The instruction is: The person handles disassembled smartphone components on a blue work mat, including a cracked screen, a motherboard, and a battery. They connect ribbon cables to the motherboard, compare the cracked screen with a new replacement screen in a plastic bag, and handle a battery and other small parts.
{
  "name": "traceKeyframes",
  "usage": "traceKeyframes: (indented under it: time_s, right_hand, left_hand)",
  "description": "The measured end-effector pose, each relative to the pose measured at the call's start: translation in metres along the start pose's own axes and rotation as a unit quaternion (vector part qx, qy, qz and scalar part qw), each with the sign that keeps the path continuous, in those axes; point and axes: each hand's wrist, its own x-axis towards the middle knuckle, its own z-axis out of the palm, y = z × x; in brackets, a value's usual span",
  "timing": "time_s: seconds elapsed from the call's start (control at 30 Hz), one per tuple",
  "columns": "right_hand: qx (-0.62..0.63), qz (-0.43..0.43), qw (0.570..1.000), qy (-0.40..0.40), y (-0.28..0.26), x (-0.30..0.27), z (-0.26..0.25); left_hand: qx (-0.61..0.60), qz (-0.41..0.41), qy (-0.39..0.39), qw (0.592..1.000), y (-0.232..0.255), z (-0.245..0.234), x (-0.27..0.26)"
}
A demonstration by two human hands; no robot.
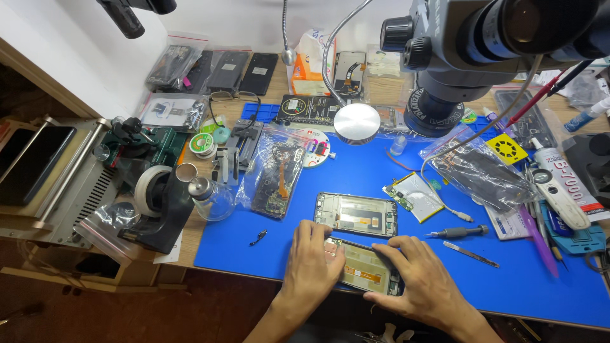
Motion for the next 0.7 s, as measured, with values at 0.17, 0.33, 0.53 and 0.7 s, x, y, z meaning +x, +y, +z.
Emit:
traceKeyframes:
  time_s: [0.17,0.33,0.53,0.7]
  right_hand:
    - [-0.006,0.002,1.0,0.002,-0.002,-0.002,0.0]
    - [-0.006,0.001,1.0,0.004,-0.003,-0.002,-0.001]
    - [-0.003,0.006,1.0,0.004,-0.002,-0.001,-0.001]
    - [-0.013,0.004,1.0,-0.002,-0.003,-0.001,-0.003]
  left_hand:
    - [0.05,0.012,0.046,0.998,0.008,0.008,0.001]
    - [0.098,0.04,0.092,0.99,0.011,0.015,0.0]
    - [0.143,0.065,0.12,0.98,0.013,0.011,0.001]
    - [-0.077,-0.047,-0.082,0.993,0.008,-0.036,0.013]
